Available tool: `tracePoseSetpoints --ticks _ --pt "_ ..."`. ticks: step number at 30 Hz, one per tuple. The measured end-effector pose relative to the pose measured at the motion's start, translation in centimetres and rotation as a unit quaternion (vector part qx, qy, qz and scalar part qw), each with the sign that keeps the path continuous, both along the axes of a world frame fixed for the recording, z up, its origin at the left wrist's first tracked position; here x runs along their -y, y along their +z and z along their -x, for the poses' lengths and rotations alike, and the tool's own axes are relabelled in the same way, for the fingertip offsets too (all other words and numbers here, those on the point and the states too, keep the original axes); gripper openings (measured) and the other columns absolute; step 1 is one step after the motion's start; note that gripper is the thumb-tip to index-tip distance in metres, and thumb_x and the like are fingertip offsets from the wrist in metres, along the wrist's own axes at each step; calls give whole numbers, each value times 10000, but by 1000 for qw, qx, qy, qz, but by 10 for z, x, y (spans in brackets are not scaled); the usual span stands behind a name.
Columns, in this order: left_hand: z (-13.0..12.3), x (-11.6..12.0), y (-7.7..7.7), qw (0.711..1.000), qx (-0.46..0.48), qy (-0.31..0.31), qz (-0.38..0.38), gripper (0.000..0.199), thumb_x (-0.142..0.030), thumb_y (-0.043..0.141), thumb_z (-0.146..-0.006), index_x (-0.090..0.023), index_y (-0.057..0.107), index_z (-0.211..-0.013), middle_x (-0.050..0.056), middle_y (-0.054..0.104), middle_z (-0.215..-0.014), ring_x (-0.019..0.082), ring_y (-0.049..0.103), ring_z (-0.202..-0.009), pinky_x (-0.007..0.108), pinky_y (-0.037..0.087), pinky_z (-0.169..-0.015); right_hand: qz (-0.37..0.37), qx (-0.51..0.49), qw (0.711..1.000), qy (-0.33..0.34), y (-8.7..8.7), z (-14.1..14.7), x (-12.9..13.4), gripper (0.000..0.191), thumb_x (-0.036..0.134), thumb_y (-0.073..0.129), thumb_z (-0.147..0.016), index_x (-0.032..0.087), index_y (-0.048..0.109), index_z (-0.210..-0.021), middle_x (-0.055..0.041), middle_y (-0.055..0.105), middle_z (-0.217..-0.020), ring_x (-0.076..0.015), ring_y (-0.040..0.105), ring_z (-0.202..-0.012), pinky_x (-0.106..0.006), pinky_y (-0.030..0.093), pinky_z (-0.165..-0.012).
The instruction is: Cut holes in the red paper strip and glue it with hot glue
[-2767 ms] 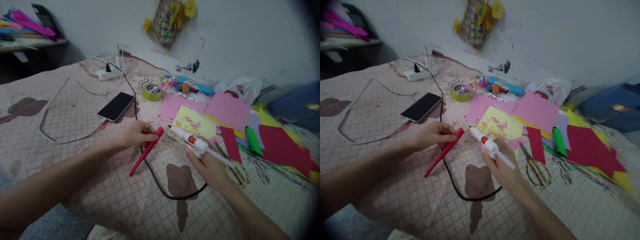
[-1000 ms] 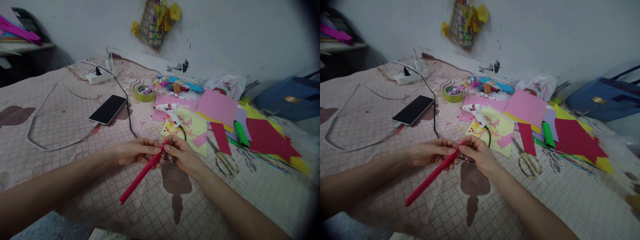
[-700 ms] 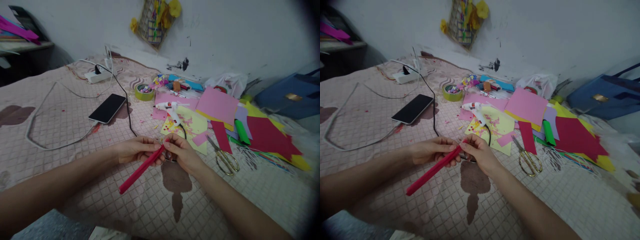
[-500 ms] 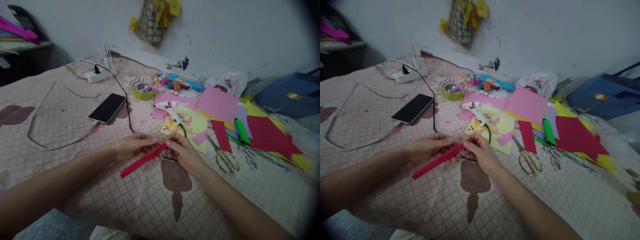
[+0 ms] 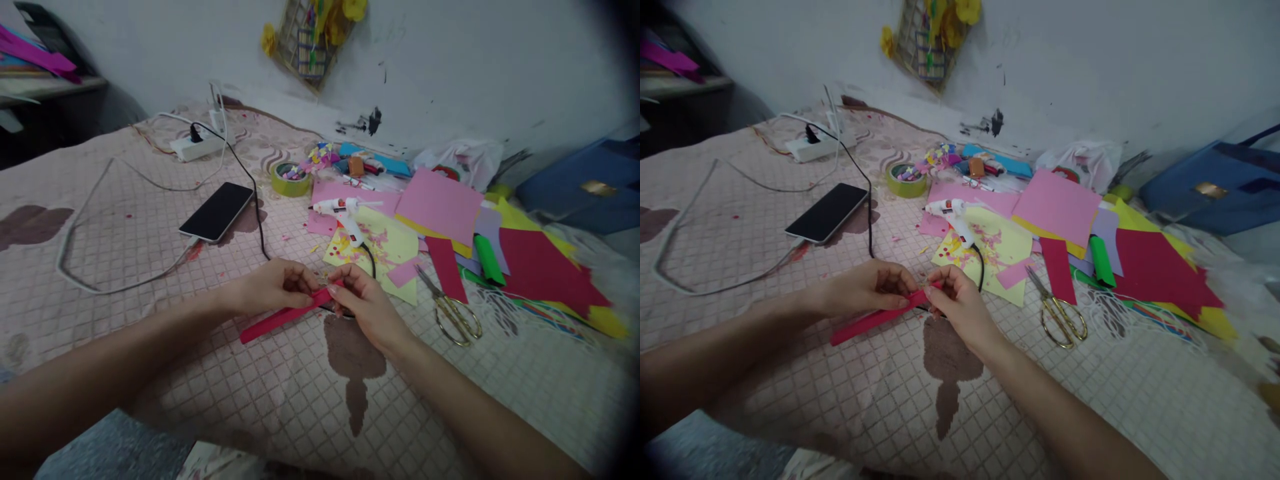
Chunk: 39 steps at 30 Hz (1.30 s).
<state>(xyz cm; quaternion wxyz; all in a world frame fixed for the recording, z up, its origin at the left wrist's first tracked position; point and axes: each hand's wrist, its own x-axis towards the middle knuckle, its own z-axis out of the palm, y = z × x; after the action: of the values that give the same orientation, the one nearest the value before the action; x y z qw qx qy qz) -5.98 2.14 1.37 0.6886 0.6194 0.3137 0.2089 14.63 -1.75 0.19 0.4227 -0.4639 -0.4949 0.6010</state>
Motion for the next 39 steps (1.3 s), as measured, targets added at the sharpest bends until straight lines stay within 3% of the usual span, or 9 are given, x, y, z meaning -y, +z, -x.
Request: tracePoseSetpoints --ticks 8,10,13,17,19,21,26,36,39 --pt "4 2 16 997 -23 -5 -78 195 -282 705 -850 -138 675 -977 37 711 -891 129 642 -779 250 510 -718 15 54 998 18 15 -15 18 300 331 704 -785 222 565 -1028 50 561 -776 -72 450 -527 -201 341 -435" --pt "8 16 25 975 -58 56 -207 155 -290 637 -914 -152 668 -975 34 716 -900 143 659 -796 254 523 -704 3 76 997 9 19 -21 28 272 319 689 -802 223 573 -1028 48 556 -776 -73 442 -528 -204 329 -430" --pt "11 53 32 900 -108 139 -399 74 -181 608 -952 -175 660 -1005 16 727 -946 138 675 -871 258 535 -788 -16 119 993 4 18 -30 44 189 298 657 -834 221 577 -988 39 567 -780 -81 462 -543 -216 346 -456" --pt "9 100 22 788 -76 -27 -610 198 -120 466 -1039 -113 662 -1067 74 745 -1111 185 671 -1023 325 542 -900 -67 208 976 10 6 -38 58 64 252 587 -879 218 578 -932 17 601 -781 -121 555 -648 -240 414 -557" --pt "7 111 14 725 -110 -32 -679 302 -103 375 -1066 -99 677 -1069 90 739 -1191 214 645 -1151 359 520 -981 -113 273 955 19 1 -40 61 24 217 560 -895 218 581 -907 20 601 -755 -130 561 -658 -250 420 -588" --pt "7 113 7 700 -142 -38 -698 359 -101 324 -1078 -95 683 -1085 91 732 -1220 214 629 -1193 354 518 -992 -164 332 929 31 0 -40 64 50 187 547 -905 218 579 -881 26 588 -724 -130 545 -638 -252 413 -591" --pt "6 112 -2 684 -187 -38 -704 412 -101 278 -1081 -92 688 -1119 87 729 -1224 213 625 -1192 345 523 -995 -253 402 879 30 3 -38 67 99 124 536 -920 212 565 -885 12 594 -764 -133 562 -659 -245 437 -605" --pt "4 118 -9 699 -218 -31 -680 428 -105 246 -1073 -67 669 -1128 148 691 -1272 243 626 -1176 366 550 -961 -358 414 837 -16 -4 -40 70 144 109 541 -953 185 616 -1049 -78 616 -1006 -178 665 -884 -292 582 -744" --pt "2 118 -9 703 -222 -29 -675 420 -111 250 -1074 -71 665 -1132 149 696 -1255 229 631 -1164 364 550 -974 -439 398 805 22 -2 -41 78 234 83 511 -964 169 629 -1148 -100 677 -1060 -205 663 -981 -344 600 -844"
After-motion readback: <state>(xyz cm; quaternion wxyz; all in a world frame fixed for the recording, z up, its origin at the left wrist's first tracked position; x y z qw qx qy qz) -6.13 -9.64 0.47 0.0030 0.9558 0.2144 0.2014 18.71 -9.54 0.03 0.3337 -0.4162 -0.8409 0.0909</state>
